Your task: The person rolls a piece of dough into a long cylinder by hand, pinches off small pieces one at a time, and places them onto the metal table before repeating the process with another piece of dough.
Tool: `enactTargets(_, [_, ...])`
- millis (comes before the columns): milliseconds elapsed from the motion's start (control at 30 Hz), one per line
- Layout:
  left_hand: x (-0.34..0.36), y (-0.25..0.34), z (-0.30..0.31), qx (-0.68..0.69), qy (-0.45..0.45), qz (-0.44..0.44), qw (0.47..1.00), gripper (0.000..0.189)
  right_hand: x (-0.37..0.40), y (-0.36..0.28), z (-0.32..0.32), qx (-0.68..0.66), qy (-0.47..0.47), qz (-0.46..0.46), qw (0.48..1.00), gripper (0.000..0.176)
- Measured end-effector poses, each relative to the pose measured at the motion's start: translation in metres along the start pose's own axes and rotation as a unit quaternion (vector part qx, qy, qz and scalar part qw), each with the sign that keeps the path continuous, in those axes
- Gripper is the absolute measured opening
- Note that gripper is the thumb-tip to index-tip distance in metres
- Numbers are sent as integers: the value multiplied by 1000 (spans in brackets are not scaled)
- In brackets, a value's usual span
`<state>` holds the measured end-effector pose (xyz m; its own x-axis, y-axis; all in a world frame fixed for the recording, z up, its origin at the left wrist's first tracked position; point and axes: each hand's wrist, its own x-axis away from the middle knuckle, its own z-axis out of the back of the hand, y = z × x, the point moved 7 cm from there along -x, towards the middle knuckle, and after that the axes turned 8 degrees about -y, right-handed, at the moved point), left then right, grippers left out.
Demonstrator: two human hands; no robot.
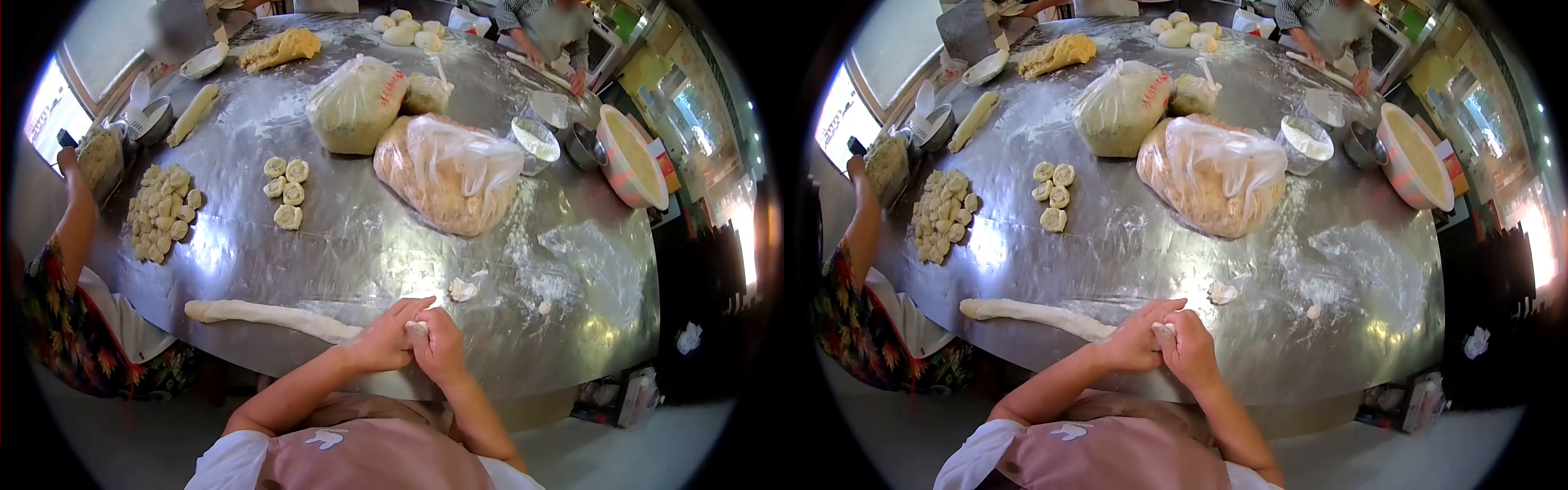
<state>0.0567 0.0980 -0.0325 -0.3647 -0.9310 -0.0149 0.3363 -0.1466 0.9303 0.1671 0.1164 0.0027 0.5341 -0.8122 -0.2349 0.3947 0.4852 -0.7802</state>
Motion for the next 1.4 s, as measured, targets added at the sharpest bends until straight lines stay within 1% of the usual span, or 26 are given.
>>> enactTargets(33, [0, 3, -1, -34, -29, -14, 999, 77, -2, -5, 3, -3, 29, 7, 1000, 14])
enactTargets(67, [4, 1, 3, -21, 0, 45, 999, 50, -4, -10, 6, -6, 54, 29, 998, 15])
enactTargets(167, [3, -9, -3, 1, -11, 89, 996, 43, -5, -21, 7, 45, 67, 31, 996, 17])
enactTargets(267, [-1, 3, -1, -50, -19, 82, 995, 27, -6, -29, 9, 71, 57, 33, 995, 21])
enactTargets(367, [1, -7, -5, -40, -11, 82, 996, 18, -6, -14, 6, 51, 84, -1, 995, 24])
enactTargets(467, [4, -11, -1, -101, 20, 90, 991, 15, -10, 8, 3, 51, 127, 21, 990, 24])
enactTargets(567, [7, 10, -3, 29, -50, 73, 996, 11, -29, 52, 10, 181, 164, -23, 969, 27])
enactTargets(600, [9, 38, -2, 22, -47, 14, 999, 11, -33, 69, 22, 179, 167, -53, 968, 28])
enactTargets(633, [8, 42, 0, 31, -38, 49, 998, 15, -40, 71, 33, 180, 164, -77, 967, 29])
enactTargets(667, [3, 29, 7, -2, -10, 78, 997, 25, -43, 75, 33, 161, 94, -158, 970, 28])
enactTargets(700, [-3, 18, 14, -35, 10, 106, 994, 37, -49, 64, 32, 173, 88, -101, 976, 32])
enactTargets(767, [-6, 6, 22, -23, 20, 158, 987, 64, -47, 45, 31, 197, 107, -11, 975, 41])
enactTargets(800, [-4, -1, 26, -17, 30, 189, 981, 78, -43, 48, 28, 186, 81, -42, 978, 47])
enactTargets(900, [0, -3, 26, -45, 97, 91, 990, 109, -33, 21, 13, 98, -9, 18, 995, 43])
enactTargets(933, [0, -9, 23, -30, 61, 119, 991, 116, -26, 7, -1, 37, -77, -13, 996, 43])
enactTargets(967, [1, -9, 25, -16, 86, 76, 993, 112, -19, 2, -20, -35, -161, -66, 984, 38])
enactTargets(1033, [8, -9, 27, 13, 139, -7, 990, 104, -15, -2, -29, -38, -94, 20, 995, 27])
enactTargets(1133, [16, -4, 25, -39, 41, -53, 997, 79, -12, 0, -32, -14, -61, 19, 998, 20])
enactTargets(1233, [20, -13, 24, -23, 4, 115, 993, 56, -16, -10, -22, -26, 1, 36, 999, 18])
enactTargets(1267, [22, -16, 24, -45, 36, 121, 991, 40, -18, -17, -20, -11, 18, 50, 999, 15])
enactTargets(1367, [18, -4, 28, 1, 40, 85, 996, 29, -20, -28, -14, 24, 48, 58, 997, 15])
enactTargets(1400, [17, -4, 26, -12, 32, 94, 995, 26, -21, -30, -13, 35, 43, 51, 997, 16])
